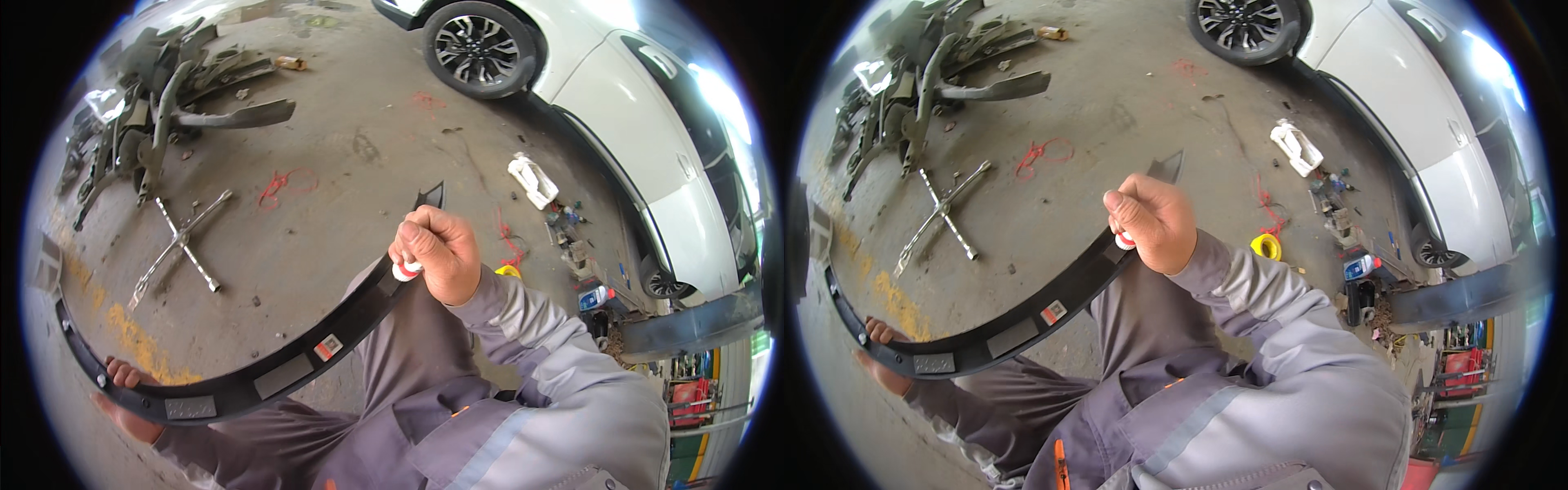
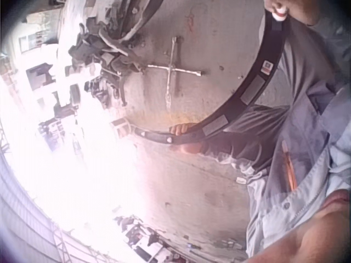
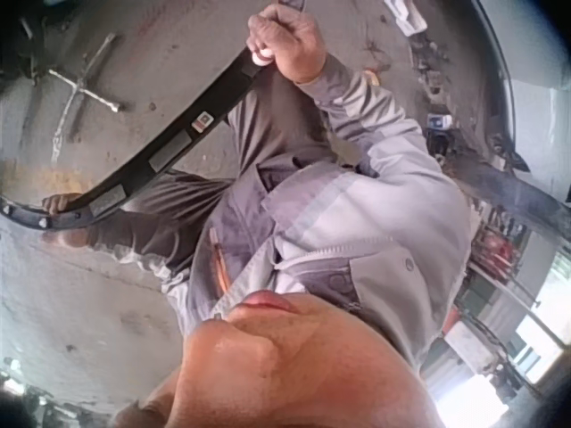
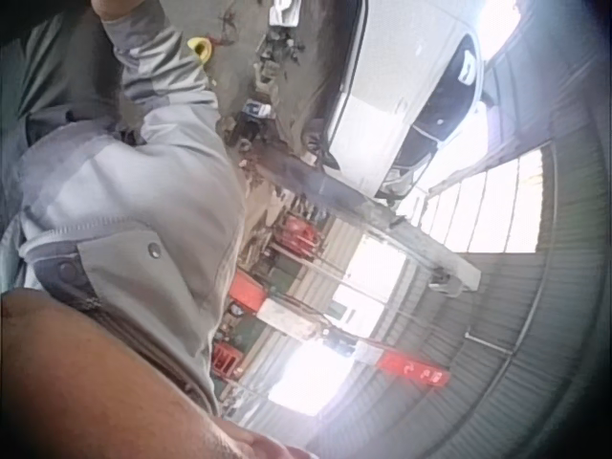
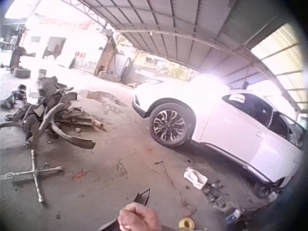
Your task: The person fits a black wheel arch trim around the rear wheel of a white car, removes it, applies adhesive from a tube to the trim, and repositions it. Another person briefly holds a clipboard and pen while the person writes on it.
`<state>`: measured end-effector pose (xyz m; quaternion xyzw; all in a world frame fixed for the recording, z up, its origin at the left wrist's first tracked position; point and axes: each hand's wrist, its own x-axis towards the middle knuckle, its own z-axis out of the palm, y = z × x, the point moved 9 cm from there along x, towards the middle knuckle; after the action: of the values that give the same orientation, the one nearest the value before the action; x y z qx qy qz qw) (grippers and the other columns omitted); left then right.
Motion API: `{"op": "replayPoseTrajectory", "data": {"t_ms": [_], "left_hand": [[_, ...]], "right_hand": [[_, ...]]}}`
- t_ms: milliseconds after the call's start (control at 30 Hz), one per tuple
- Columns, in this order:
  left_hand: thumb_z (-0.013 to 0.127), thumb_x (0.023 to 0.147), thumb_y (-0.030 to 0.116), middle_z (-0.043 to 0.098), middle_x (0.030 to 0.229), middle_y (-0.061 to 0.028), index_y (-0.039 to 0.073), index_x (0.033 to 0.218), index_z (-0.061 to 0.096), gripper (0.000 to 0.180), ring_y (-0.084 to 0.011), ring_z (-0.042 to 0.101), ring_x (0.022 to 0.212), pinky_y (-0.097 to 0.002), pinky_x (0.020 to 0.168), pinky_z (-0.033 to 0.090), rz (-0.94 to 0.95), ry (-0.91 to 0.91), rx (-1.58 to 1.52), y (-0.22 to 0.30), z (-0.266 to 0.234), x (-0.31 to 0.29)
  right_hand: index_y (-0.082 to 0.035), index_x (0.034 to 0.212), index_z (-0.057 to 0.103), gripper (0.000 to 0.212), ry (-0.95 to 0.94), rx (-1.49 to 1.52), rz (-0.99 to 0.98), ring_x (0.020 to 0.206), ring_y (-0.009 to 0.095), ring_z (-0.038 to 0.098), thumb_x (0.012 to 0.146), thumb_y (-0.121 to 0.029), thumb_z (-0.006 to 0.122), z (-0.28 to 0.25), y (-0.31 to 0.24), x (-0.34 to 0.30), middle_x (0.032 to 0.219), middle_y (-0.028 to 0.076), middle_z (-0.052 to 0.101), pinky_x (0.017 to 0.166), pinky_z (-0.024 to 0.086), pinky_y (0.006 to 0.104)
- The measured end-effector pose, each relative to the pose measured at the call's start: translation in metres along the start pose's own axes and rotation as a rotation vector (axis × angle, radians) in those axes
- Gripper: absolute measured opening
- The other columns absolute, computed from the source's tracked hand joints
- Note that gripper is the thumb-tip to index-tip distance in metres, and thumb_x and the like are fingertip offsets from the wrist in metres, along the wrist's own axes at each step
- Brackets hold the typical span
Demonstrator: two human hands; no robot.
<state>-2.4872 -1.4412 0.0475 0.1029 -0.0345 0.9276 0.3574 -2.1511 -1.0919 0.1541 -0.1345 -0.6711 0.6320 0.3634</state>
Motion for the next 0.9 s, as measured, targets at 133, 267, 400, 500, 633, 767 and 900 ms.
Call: {"op": "replayPoseTrajectory", "data": {"t_ms": [133,267,400,500,633,767,900], "left_hand": [[0.051,0.098,0.049,0.049,0.105,-0.0074,-0.002,0.131,0.038,0.063,-0.0178,0.052,0.089,-0.0326,0.079,0.045,0.06,0.011,0.122,-0.002,-0.003,0.001],[0.048,0.098,0.056,0.051,0.105,-0.0085,-0.002,0.13,0.038,0.067,-0.0191,0.053,0.089,-0.0334,0.081,0.046,0.069,0.024,0.113,-0.011,-0.003,0.002],[0.046,0.098,0.058,0.052,0.104,-0.009,-0.002,0.129,0.039,0.068,-0.0197,0.054,0.09,-0.0338,0.081,0.047,0.076,0.049,0.127,-0.016,0.0,0.002],[0.046,0.098,0.059,0.051,0.104,-0.0094,-0.002,0.128,0.04,0.069,-0.0203,0.054,0.089,-0.0346,0.08,0.047,0.059,-0.015,0.124,-0.019,0.01,0.001],[0.049,0.096,0.059,0.052,0.103,-0.0092,-0.003,0.125,0.041,0.069,-0.0206,0.053,0.089,-0.035,0.079,0.047,0.08,0.022,0.136,-0.02,0.01,-0.002],[0.051,0.095,0.061,0.053,0.101,-0.0102,-0.004,0.123,0.043,0.07,-0.0205,0.051,0.085,-0.0343,0.077,0.048,0.145,0.077,0.136,-0.02,0.011,-0.004],[0.048,0.096,0.062,0.053,0.099,-0.0101,-0.003,0.123,0.044,0.071,-0.02,0.053,0.084,-0.034,0.075,0.048,0.165,0.082,0.206,-0.025,0.015,-0.004]], "right_hand": [[-0.007,0.08,0.045,0.027,-0.069,0.118,-0.046,0.065,0.015,0.045,0.104,-0.018,0.048,0.031,-0.021,-0.001,0.071,0.003,0.047,0.067,0.045,0.0357],[-0.008,0.082,0.047,0.026,-0.171,0.274,-0.107,0.065,0.014,0.044,0.105,-0.021,0.047,0.08,-0.042,-0.018,0.074,0.004,0.05,0.069,0.045,0.0371],[-0.006,0.082,0.049,0.026,-0.211,0.287,-0.107,0.064,0.015,0.047,0.105,-0.016,0.047,0.119,-0.034,-0.027,0.074,0.006,0.053,0.063,0.047,0.034],[-0.002,0.082,0.05,0.023,-0.3,0.179,0.033,0.064,0.013,0.048,0.103,-0.011,0.049,0.141,-0.013,-0.028,0.074,0.005,0.052,0.062,0.047,0.0304],[-0.002,0.082,0.05,0.023,-0.313,0.115,-0.046,0.064,0.013,0.049,0.103,-0.011,0.048,0.144,-0.019,-0.029,0.074,0.006,0.053,0.062,0.048,0.0309],[-0.002,0.082,0.05,0.021,-0.307,0.159,-0.097,0.063,0.013,0.049,0.101,-0.006,0.047,0.152,-0.023,-0.029,0.071,0.005,0.053,0.061,0.048,0.0312],[-0.003,0.083,0.05,0.022,-0.372,0.166,0.011,0.063,0.014,0.051,0.103,-0.013,0.05,0.172,-0.016,-0.026,0.072,0.006,0.054,0.064,0.049,0.0319]]}}
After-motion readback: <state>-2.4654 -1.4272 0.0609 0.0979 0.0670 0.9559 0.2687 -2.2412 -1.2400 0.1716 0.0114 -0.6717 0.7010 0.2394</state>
